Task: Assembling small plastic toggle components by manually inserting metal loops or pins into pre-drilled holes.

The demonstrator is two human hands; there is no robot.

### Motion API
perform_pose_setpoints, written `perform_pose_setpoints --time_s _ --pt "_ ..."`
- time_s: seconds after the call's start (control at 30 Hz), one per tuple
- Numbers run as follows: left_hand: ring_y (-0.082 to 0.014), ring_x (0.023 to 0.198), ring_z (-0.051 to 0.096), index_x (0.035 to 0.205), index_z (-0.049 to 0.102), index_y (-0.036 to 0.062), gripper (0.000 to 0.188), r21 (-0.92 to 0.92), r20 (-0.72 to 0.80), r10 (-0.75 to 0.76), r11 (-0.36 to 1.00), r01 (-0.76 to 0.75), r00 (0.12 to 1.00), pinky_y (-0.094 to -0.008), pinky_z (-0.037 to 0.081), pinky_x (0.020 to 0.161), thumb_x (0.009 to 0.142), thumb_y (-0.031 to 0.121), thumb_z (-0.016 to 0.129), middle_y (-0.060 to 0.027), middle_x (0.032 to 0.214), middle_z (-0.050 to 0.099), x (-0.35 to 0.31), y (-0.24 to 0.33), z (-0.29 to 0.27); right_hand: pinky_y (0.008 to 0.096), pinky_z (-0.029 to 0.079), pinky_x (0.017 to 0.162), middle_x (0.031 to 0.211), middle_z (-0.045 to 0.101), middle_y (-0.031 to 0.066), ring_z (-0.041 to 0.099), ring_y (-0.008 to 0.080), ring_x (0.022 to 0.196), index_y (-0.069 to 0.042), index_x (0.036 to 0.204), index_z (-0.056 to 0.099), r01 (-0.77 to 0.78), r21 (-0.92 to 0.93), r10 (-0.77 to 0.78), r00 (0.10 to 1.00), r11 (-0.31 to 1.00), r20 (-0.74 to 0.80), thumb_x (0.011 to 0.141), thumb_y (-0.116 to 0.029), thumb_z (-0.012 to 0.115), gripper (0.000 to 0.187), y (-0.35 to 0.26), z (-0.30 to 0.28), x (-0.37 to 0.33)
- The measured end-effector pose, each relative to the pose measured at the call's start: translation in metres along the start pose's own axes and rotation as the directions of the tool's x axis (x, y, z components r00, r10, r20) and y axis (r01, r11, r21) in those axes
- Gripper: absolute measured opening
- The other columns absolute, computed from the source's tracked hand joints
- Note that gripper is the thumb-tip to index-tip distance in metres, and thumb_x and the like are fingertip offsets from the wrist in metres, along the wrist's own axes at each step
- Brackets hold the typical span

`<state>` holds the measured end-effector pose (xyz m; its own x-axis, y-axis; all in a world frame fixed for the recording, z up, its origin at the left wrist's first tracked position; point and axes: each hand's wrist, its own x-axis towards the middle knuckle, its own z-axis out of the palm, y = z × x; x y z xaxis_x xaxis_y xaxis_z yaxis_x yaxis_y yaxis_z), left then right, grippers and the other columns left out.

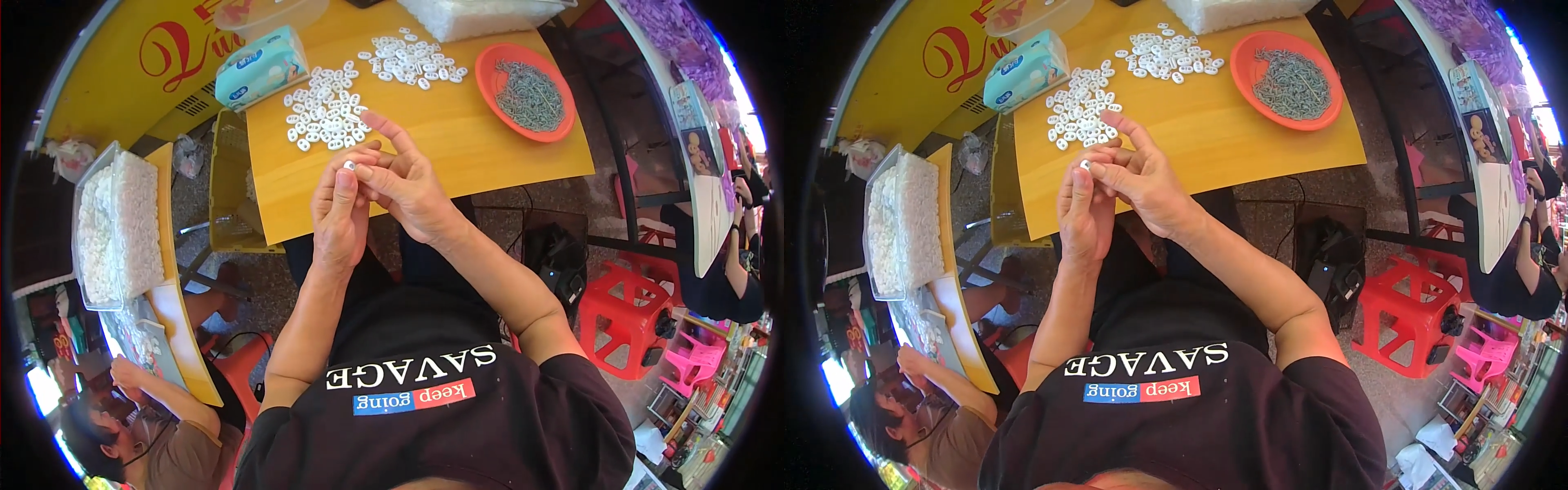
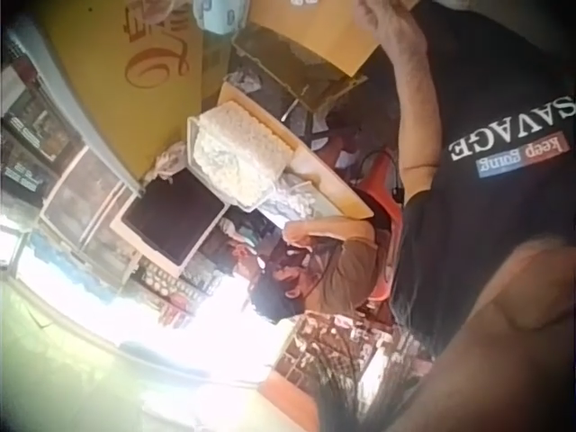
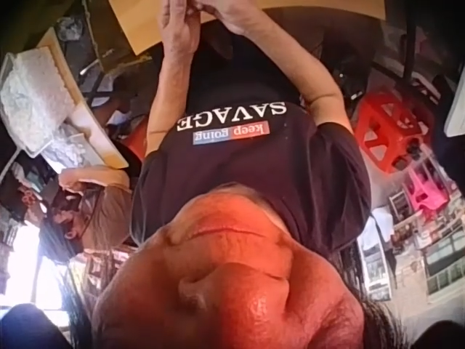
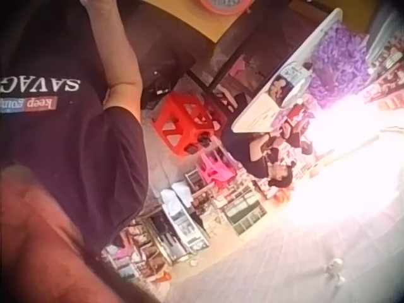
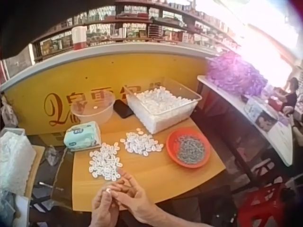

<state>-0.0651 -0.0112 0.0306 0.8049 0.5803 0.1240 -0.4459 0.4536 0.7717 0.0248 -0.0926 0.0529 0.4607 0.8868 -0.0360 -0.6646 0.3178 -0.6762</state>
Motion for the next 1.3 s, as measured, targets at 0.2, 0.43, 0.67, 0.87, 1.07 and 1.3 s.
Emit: perform_pose_setpoints --time_s 0.2,0.43,0.67,0.87,1.07,1.3 --pt "-0.0097 0.093 0.051 0.115 0.06 0.0026 0.025 -0.051 -0.074 0.007 0.999 -0.011 0.997 -0.0233 0.041 0.081 0.102 0.021 0.048 -0.0076 0.118 0.058 -0.007 0.006 0.001 0.0207 0.047 0.069 0.098 0.062 0.0033 0.054 0.0061 0.078 -0.007 0.144 0.031 -0.027 -0.02 0.027 1.0 0.999 0.011 0.092 -0.008 0.065 0.063 0.005 0.003 0.001" --pt "-0.0139 0.094 0.061 0.115 0.06 -0.0003 0.024 0.239 -0.203 0.054 0.971 -0.004 0.978 -0.0288 0.048 0.088 0.1 0.016 0.053 -0.0069 0.102 0.064 -0.004 0.032 -0.032 0.0234 0.049 0.066 0.092 0.065 0.0018 0.056 0.0085 0.069 -0.004 0.129 0.055 0.013 -0.459 -0.028 0.999 0.888 -0.026 0.095 -0.017 0.062 0.037 -0.005 -0.014 0.013" --pt "-0.0183 0.11 0.054 0.131 0.051 -0.002 0.046 0.888 -0.342 0.446 0.441 0.129 0.827 -0.0307 0.044 0.094 0.093 0.019 0.066 -0.0126 0.123 0.056 0.02 0.089 -0.148 0.0368 0.05 0.062 0.086 0.065 0.0097 0.064 0.0255 0.073 -0.008 0.091 0.072 0.124 -0.975 -0.573 0.793 -0.185 0.209 0.085 -0.016 0.068 0.01 -0.049 -0.095 0.073" --pt "-0.0209 0.118 0.05 0.132 0.049 -0.0003 0.044 0.883 -0.326 0.509 0.466 0.063 0.796 -0.0323 0.042 0.097 0.093 0.015 0.063 -0.0124 0.13 0.052 0.017 0.081 -0.15 0.0384 0.051 0.062 0.086 0.06 0.0073 0.063 0.0264 0.078 -0.011 0.086 0.071 0.078 -0.84 -0.505 0.767 -0.537 0.395 0.081 -0.015 0.071 0.007 -0.05 -0.101 0.082" --pt "-0.0175 0.105 0.057 0.118 0.059 0.0016 0.026 0.919 -0.076 0.528 0.367 -0.146 0.846 -0.0293 0.047 0.087 0.092 0.005 0.06 -0.0093 0.114 0.06 0.028 0.05 -0.08 0.0367 0.052 0.062 0.09 0.059 0.0053 0.063 0.0249 0.078 -0.011 0.087 0.069 0.176 -0.828 -0.411 0.802 -0.533 0.434 0.08 -0.013 0.071 0.008 -0.055 -0.097 0.06" --pt "-0.0123 0.081 0.063 0.111 0.063 0.0008 0.018 0.727 0.046 0.258 0.653 -0.21 0.965 -0.0239 0.049 0.068 0.093 0.003 0.059 -0.0079 0.091 0.066 0.043 -0.01 -0.012 0.0375 0.053 0.064 0.093 0.063 0.0062 0.065 0.0265 0.078 -0.01 0.094 0.069 0.206 -0.89 -0.464 0.793 -0.407 0.396 0.083 -0.012 0.069 0.011 -0.069 -0.105 0.051"
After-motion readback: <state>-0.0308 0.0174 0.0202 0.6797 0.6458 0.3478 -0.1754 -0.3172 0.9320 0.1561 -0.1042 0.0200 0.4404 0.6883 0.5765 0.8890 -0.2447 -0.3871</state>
